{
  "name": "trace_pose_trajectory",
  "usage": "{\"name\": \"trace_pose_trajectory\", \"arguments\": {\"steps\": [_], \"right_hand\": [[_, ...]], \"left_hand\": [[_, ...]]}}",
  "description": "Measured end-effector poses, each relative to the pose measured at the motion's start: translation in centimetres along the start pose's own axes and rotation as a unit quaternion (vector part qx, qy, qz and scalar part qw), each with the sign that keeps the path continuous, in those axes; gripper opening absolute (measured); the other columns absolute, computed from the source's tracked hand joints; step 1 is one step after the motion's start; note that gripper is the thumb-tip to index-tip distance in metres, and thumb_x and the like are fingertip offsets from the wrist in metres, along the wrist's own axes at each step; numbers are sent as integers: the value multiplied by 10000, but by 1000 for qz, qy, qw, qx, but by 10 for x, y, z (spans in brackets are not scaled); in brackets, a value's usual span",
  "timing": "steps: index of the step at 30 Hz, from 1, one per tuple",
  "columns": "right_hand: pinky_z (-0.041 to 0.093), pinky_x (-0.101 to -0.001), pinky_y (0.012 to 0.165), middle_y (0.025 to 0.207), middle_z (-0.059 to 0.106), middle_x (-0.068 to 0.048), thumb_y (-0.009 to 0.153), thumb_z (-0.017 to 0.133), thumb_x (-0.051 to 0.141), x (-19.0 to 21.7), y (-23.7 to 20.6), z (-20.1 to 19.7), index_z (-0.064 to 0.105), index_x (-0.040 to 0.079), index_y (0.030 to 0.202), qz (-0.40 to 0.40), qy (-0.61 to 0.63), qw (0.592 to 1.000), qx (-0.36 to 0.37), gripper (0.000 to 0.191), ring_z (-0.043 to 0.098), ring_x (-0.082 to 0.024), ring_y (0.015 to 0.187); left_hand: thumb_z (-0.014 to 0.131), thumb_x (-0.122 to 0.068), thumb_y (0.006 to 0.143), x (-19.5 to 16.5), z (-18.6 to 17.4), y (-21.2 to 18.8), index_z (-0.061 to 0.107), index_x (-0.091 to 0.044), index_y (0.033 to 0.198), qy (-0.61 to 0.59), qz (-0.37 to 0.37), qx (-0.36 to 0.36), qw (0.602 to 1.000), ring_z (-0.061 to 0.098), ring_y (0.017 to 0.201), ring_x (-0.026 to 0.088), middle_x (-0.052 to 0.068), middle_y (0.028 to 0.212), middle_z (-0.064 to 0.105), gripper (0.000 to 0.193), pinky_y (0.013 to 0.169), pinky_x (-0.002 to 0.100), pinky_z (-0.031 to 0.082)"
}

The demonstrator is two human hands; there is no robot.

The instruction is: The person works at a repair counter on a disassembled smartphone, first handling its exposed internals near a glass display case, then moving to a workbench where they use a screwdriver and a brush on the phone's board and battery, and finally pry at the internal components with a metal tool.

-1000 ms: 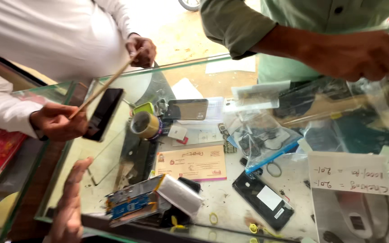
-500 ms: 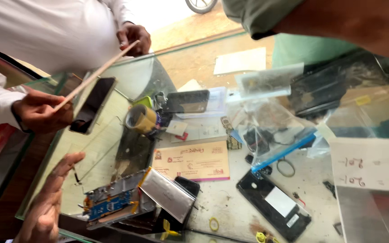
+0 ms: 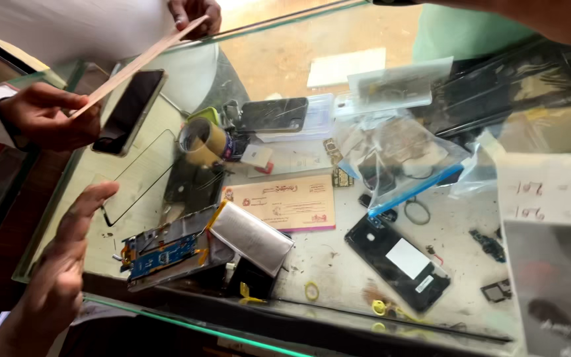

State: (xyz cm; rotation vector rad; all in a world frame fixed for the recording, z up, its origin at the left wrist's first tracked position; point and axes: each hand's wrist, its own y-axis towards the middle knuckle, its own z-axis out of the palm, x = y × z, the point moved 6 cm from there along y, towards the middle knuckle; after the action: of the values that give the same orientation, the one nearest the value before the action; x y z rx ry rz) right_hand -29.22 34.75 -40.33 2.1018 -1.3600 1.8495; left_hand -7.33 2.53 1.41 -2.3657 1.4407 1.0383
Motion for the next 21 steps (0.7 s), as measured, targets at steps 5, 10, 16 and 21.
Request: {"name": "trace_pose_trajectory", "arguments": {"steps": [5, 10, 16, 21], "right_hand": [[477, -489, 991, 1208, 629, -124, 760, 757, 328, 63, 23, -37, 563, 87, 1273, -133, 54, 988, -49, 599, 604, -326, 1151], [474, -488, 1000, 1229, 625, -124, 758, 765, 339, 148, -1, -49, 552, 84, 1299, -307, 102, 939, -117, 635, 600, -324, 1166], [471, -486, 1010, 1254, 620, -125, 755, 775, 353, 275, -118, -68, 539, 80, 1330, -501, 117, 834, -199, 679, 595, -322, 1183], [469, -485, 1019, 1275, 616, -125, 752, 783, 365, 385, -185, -77, 527, 78, 1356, -600, 115, 760, -220, 716, 591, -320, 1198]], "left_hand": [[337, -715, 946, 26, -7, -3, 215, 8, 1616, 150, 42, 16, 988, 187, 1593, 314, 214, 1687, 271, 994, 1252, 420, 120], [429, -696, 951, 43, -6, 3, 213, -6, 1609, 99, 50, 9, 994, 252, 1560, 296, 209, 1670, 296, 977, 1233, 399, 177], [574, -804, 801, 31, -8, -8, 272, -62, 1629, 37, 85, -6, 996, 415, 1490, 300, 170, 1601, 453, 1152, 1194, 422, 299], [823, -772, 568, 12, -6, -15, 252, -83, 1609, 29, 117, -53, 991, 532, 1384, 337, 152, 1425, 620, 1373, 1123, 447, 422]]}}
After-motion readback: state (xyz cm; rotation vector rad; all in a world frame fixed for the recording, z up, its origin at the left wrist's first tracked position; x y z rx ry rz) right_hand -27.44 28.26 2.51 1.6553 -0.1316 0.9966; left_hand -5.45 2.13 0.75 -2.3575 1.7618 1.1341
